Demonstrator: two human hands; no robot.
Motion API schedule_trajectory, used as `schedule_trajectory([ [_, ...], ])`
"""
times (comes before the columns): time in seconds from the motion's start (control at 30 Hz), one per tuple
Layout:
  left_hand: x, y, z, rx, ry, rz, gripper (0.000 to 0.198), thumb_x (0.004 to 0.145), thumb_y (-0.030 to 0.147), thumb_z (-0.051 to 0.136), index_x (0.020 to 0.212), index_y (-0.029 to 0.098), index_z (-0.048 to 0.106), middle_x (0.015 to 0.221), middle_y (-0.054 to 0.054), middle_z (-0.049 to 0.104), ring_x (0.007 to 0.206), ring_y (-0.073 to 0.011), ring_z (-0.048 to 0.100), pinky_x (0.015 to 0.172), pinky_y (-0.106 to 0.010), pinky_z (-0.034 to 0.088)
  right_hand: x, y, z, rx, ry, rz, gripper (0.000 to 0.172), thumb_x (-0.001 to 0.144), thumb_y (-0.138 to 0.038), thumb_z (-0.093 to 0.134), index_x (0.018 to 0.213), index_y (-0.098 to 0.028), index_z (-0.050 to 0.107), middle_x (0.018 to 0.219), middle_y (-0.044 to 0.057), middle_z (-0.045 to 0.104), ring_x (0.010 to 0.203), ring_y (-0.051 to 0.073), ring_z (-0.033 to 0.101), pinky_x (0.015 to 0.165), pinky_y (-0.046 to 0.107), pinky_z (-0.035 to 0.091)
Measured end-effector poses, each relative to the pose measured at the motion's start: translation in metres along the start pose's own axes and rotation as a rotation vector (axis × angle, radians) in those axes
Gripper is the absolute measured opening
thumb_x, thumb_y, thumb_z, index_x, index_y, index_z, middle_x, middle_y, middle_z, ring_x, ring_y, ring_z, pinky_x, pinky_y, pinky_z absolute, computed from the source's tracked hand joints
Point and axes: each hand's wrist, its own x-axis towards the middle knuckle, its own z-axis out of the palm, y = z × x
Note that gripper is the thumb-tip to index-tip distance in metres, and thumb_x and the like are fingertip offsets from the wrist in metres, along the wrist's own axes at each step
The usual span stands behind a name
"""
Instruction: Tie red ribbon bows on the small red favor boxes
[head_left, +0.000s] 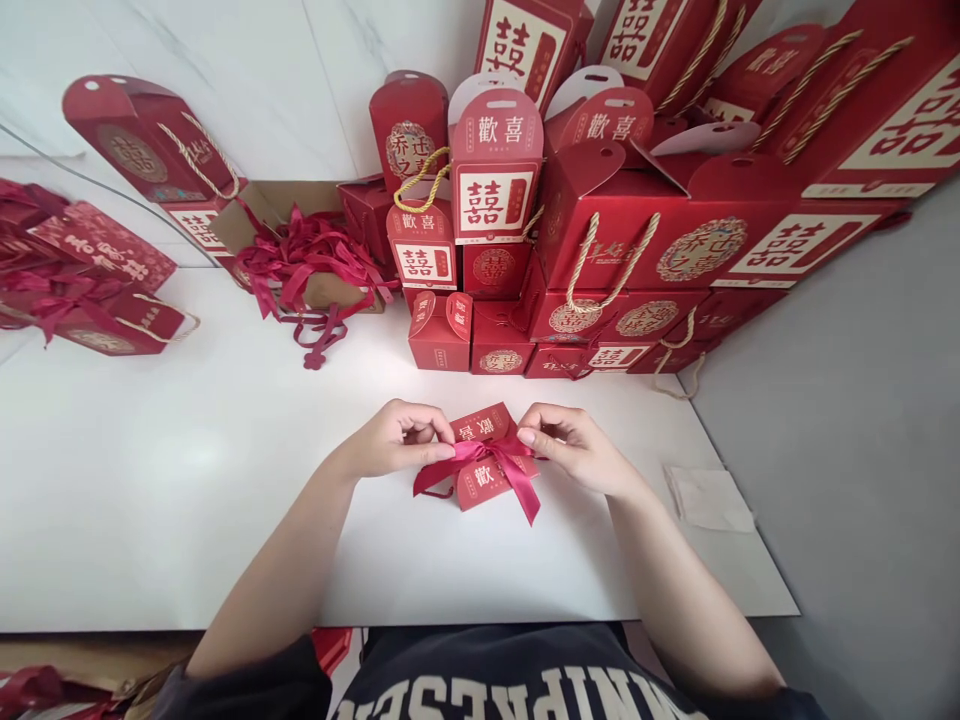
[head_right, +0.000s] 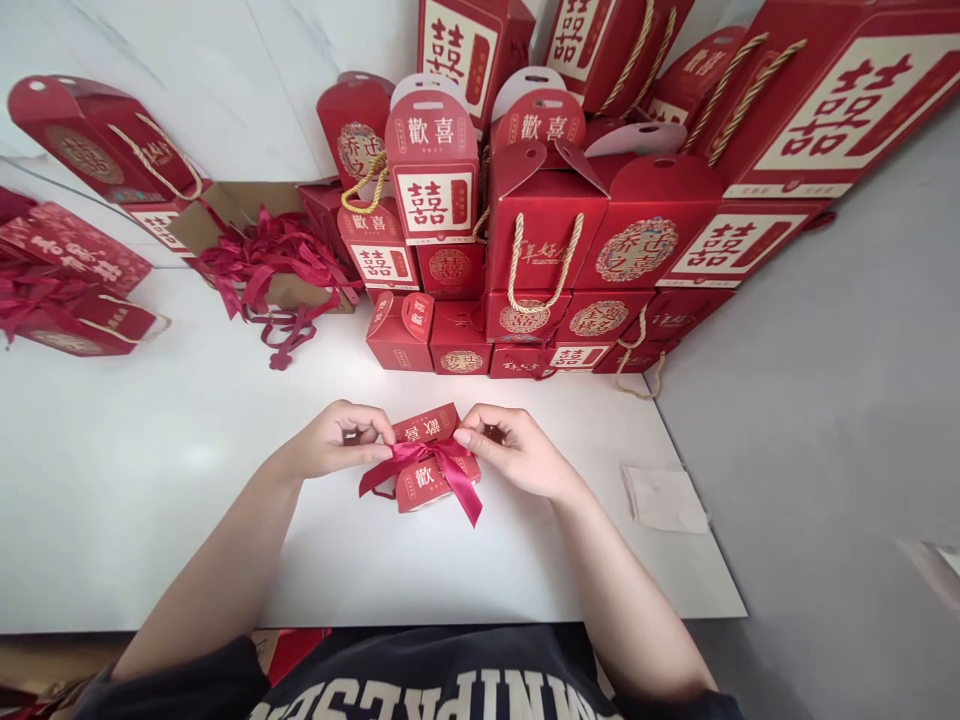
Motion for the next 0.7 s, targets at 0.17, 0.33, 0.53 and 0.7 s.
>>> schedule_trajectory([
  [0.17,-0.002,0.007,0.001,0.071,-0.070,-0.009,0.028,0.086,0.039,0.061,0.086,0.013,0.072,0.058,0.001,0.053,0.049,-0.0071,0.035,0.047,-0.022,0.028,-0.001,-0.003,0.000,-0.098,-0.060,0.002,0.035,0.091,-0.046,0.057,0.073,-0.016,0.060,0.065,0.000,0.057,0.061,0.011,0.048,0.060,0.024,0.038],
  [0.33,0.002,0.018,0.003,0.089,0.053,0.060,0.028,0.090,0.034,0.055,0.073,0.013,0.063,0.057,0.002,0.047,0.053,-0.0081,0.037,0.050,-0.022,0.029,0.004,0.000,-0.001,-0.031,-0.076,0.014,0.037,0.092,-0.047,0.056,0.071,-0.016,0.058,0.063,-0.001,0.055,0.058,0.011,0.047,0.058,0.025,0.037],
  [0.53,0.014,0.008,0.006,0.170,0.201,0.054,0.035,0.090,0.036,0.053,0.062,0.015,0.049,0.056,0.004,0.040,0.052,-0.0072,0.032,0.049,-0.022,0.026,0.012,0.002,0.001,-0.055,-0.050,-0.010,0.039,0.093,-0.048,0.053,0.068,-0.017,0.054,0.063,-0.002,0.052,0.059,0.010,0.044,0.056,0.024,0.034],
  [0.7,0.013,0.002,0.006,0.209,0.232,0.052,0.034,0.091,0.035,0.051,0.063,0.016,0.048,0.057,0.004,0.038,0.053,-0.0074,0.030,0.050,-0.022,0.026,0.014,0.003,0.001,-0.126,-0.037,-0.052,0.037,0.094,-0.046,0.052,0.069,-0.018,0.053,0.065,-0.002,0.051,0.060,0.010,0.043,0.057,0.024,0.033],
])
